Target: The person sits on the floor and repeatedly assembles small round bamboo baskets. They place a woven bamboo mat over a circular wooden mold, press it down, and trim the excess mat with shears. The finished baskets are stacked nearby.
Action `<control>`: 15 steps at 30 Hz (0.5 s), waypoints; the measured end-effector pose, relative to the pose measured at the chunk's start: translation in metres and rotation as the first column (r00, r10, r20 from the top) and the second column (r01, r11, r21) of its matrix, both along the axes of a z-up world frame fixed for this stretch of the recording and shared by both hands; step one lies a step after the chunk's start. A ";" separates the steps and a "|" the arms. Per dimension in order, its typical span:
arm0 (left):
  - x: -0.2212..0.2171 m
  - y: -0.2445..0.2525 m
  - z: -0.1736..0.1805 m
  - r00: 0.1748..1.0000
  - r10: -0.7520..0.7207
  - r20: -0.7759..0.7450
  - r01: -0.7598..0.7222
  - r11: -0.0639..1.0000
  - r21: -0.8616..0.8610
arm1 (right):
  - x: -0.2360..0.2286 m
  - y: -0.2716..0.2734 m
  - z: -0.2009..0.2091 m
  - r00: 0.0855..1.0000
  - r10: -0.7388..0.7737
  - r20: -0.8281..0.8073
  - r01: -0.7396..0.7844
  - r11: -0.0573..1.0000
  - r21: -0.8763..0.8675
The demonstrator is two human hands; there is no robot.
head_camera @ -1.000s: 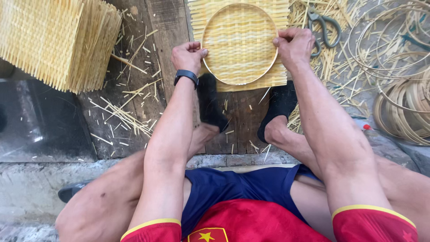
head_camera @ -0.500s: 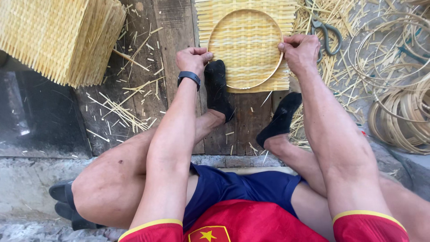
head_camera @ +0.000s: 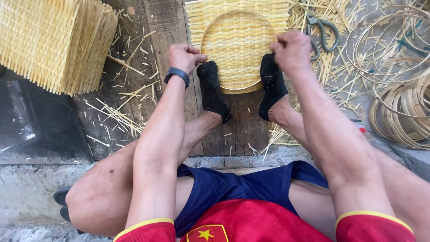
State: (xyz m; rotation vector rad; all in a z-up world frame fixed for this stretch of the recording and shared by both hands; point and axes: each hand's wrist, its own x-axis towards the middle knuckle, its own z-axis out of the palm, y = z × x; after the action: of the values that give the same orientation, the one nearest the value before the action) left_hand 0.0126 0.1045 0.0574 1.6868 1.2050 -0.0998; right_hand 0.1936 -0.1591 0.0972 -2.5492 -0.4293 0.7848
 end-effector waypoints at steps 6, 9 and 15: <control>0.076 -0.012 0.001 0.743 -0.620 0.252 0.255 0.611 0.750 | -0.107 0.049 0.004 0.250 0.802 0.542 -0.719 0.529 -0.451; 0.103 -0.012 -0.010 0.709 -0.656 0.259 0.297 0.611 0.734 | -0.114 0.046 -0.020 0.351 0.734 0.581 -0.774 0.576 -0.261; 0.098 -0.017 -0.022 0.795 -0.561 0.232 0.288 0.685 0.669 | -0.120 0.041 -0.038 0.227 0.632 0.741 -0.701 0.634 -0.327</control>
State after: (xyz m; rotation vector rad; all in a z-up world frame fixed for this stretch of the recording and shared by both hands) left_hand 0.1105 0.0872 0.0351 2.3917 0.4811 0.3958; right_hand 0.0739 -0.1184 0.0592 -2.4109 -1.9395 -0.3360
